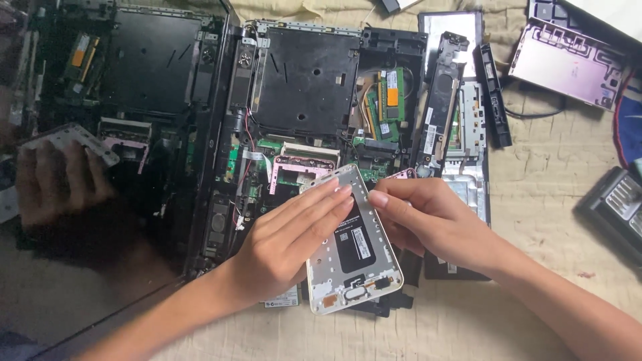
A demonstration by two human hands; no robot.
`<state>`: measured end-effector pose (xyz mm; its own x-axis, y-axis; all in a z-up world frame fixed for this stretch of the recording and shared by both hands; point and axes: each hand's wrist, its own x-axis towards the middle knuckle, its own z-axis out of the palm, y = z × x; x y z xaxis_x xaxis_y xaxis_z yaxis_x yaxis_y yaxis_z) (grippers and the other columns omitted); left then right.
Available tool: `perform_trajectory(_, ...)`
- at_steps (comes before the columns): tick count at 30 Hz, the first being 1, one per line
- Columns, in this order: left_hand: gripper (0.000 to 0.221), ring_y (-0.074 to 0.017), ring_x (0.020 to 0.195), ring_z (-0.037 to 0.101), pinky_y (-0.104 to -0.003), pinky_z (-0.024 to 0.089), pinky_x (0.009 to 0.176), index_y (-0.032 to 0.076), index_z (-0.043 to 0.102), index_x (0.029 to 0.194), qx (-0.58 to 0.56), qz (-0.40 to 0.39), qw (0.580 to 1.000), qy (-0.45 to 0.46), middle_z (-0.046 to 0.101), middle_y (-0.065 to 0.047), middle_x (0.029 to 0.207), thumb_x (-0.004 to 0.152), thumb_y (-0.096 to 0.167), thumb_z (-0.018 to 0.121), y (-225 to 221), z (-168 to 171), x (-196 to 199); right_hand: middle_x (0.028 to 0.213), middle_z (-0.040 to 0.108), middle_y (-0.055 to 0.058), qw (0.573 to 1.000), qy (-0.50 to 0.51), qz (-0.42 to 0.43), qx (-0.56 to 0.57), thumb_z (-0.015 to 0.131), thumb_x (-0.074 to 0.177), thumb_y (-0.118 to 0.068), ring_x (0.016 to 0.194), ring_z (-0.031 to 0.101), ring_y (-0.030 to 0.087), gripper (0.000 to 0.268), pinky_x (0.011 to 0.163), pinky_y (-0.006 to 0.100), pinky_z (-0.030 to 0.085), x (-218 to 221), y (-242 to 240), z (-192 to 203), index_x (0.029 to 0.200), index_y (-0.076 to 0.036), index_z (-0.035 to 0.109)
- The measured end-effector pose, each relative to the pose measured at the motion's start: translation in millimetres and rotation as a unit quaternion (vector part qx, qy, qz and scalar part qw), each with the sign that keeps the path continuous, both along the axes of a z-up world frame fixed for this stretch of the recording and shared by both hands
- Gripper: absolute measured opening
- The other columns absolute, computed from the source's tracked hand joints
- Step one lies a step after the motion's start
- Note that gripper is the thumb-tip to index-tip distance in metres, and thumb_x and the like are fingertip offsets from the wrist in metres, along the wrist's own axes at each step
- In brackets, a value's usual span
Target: Inspecting and assembling internal components of a smartphone and a laptop on a repair bench using a small plastic tool.
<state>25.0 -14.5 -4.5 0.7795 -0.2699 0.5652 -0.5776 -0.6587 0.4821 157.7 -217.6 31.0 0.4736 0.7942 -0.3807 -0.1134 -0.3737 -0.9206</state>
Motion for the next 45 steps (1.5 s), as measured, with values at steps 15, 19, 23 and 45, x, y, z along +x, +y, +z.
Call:
perform_trajectory(15,0.024,-0.019,0.087,0.055,-0.031,0.045,0.079,0.005,0.05,0.1,-0.317,0.087,0.928,0.175,0.054,-0.007,0.097,0.107,0.028,0.051,3,-14,-29,0.061,0.064,0.002,0.999,-0.042,-0.02,-0.016,0.064,0.092,-0.032,0.039,0.048,0.011,0.048,0.038,0.023,0.044,-5,8,8,0.137,-0.018,0.06)
perform_trajectory(19,0.041,-0.0165,0.102,0.069,-0.031,0.056,0.093,-0.002,0.068,0.115,-0.412,0.151,0.861,0.257,0.074,-0.007,0.109,0.102,0.035,0.057,-5,-8,-24,0.057,0.061,0.001,0.996,-0.091,0.017,0.017,0.062,0.097,-0.03,0.04,0.05,0.007,0.027,0.041,0.021,0.045,-11,3,4,0.093,-0.007,0.076)
perform_trajectory(23,0.035,-0.0119,0.091,0.064,-0.029,0.056,0.088,0.002,0.065,0.114,-0.44,0.117,0.852,0.258,0.069,-0.001,0.097,0.104,0.034,0.056,-2,3,-21,0.051,0.064,0.001,0.996,-0.083,0.011,-0.012,0.066,0.096,-0.03,0.038,0.048,0.006,0.027,0.034,0.021,0.033,-12,-5,20,0.082,-0.01,0.075)
perform_trajectory(45,0.018,-0.0393,0.104,0.066,-0.047,0.06,0.09,-0.001,0.069,0.106,-0.038,0.044,0.998,0.035,0.065,-0.023,0.113,0.097,0.002,0.053,-1,6,-15,0.053,0.073,0.008,0.928,-0.234,-0.024,-0.29,0.066,0.096,-0.033,0.044,0.055,0.018,0.024,0.047,0.031,0.042,43,-21,2,0.104,-0.015,0.08)
